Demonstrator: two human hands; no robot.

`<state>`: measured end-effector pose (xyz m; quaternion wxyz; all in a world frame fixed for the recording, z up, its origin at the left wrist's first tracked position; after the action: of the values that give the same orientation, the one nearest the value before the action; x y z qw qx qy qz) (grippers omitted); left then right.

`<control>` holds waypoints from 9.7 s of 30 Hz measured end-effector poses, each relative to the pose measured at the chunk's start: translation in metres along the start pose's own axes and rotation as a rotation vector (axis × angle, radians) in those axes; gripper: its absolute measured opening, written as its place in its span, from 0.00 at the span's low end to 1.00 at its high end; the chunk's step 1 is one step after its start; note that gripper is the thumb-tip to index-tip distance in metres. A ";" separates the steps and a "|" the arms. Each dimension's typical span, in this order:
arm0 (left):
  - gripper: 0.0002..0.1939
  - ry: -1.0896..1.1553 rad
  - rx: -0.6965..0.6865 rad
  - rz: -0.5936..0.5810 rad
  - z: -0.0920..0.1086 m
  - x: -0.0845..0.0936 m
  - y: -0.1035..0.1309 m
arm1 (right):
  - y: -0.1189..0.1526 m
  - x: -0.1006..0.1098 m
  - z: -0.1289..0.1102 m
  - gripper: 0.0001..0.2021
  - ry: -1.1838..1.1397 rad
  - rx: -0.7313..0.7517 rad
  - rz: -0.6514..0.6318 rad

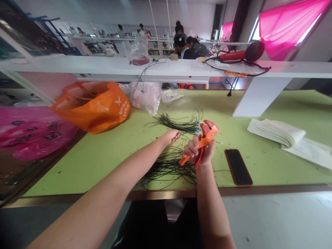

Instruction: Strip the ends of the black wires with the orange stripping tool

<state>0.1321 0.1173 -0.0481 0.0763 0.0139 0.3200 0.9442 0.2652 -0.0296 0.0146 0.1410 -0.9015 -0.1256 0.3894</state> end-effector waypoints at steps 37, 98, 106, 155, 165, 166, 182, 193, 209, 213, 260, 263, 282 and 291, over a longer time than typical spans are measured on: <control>0.24 -1.009 -0.700 -0.019 0.006 0.166 0.209 | -0.008 -0.017 0.043 0.29 0.144 -0.018 0.108; 0.16 0.218 -1.047 0.045 -0.034 0.047 0.138 | -0.006 -0.018 0.061 0.13 0.427 -0.011 0.200; 0.24 0.728 -0.930 0.004 -0.002 0.059 0.126 | -0.001 -0.017 0.065 0.24 0.115 -0.394 -0.095; 0.23 0.750 -0.757 -0.030 -0.027 0.058 0.129 | 0.007 -0.025 0.075 0.29 0.115 -0.485 -0.236; 0.23 0.758 -0.736 -0.066 -0.030 0.056 0.127 | 0.010 -0.025 0.074 0.28 0.153 -0.493 -0.226; 0.23 0.754 -0.735 -0.068 -0.030 0.056 0.127 | 0.010 -0.026 0.074 0.28 0.157 -0.497 -0.217; 0.22 0.767 -0.714 -0.056 -0.031 0.057 0.128 | 0.008 -0.029 0.076 0.29 0.139 -0.466 -0.230; 0.20 0.817 -0.774 -0.015 -0.027 0.055 0.133 | 0.010 -0.031 0.081 0.30 0.159 -0.453 -0.168; 0.21 0.790 -0.788 0.026 -0.029 0.056 0.130 | 0.014 -0.044 0.085 0.30 0.106 -0.363 -0.116; 0.20 0.764 -0.779 0.025 -0.030 0.055 0.131 | 0.015 -0.046 0.088 0.30 0.129 -0.348 -0.075; 0.10 -0.003 -1.473 0.234 -0.044 0.060 0.167 | 0.008 -0.028 0.094 0.35 0.214 -0.225 0.023; 0.08 -0.043 -1.445 0.243 -0.043 0.060 0.168 | 0.009 -0.026 0.096 0.36 0.247 -0.249 0.067; 0.13 -0.197 -1.579 0.260 -0.042 0.057 0.163 | 0.004 -0.030 0.089 0.40 0.268 -0.304 0.160; 0.16 -0.206 -1.637 0.218 -0.041 0.056 0.162 | 0.002 -0.030 0.086 0.35 0.285 -0.228 0.254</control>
<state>0.0521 -0.0259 0.0161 -0.0008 0.0712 -0.4796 0.8746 0.1820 -0.0284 -0.0228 0.0044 -0.9661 -0.0331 0.2559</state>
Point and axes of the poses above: each hand's wrist, its own y-axis away from the middle knuckle, its own x-axis out of the back of the hand, z = x × y, the point moved 2 cm from there along -y, towards the middle knuckle, and after that the axes turned 3 degrees about y, right-handed, at the moved point
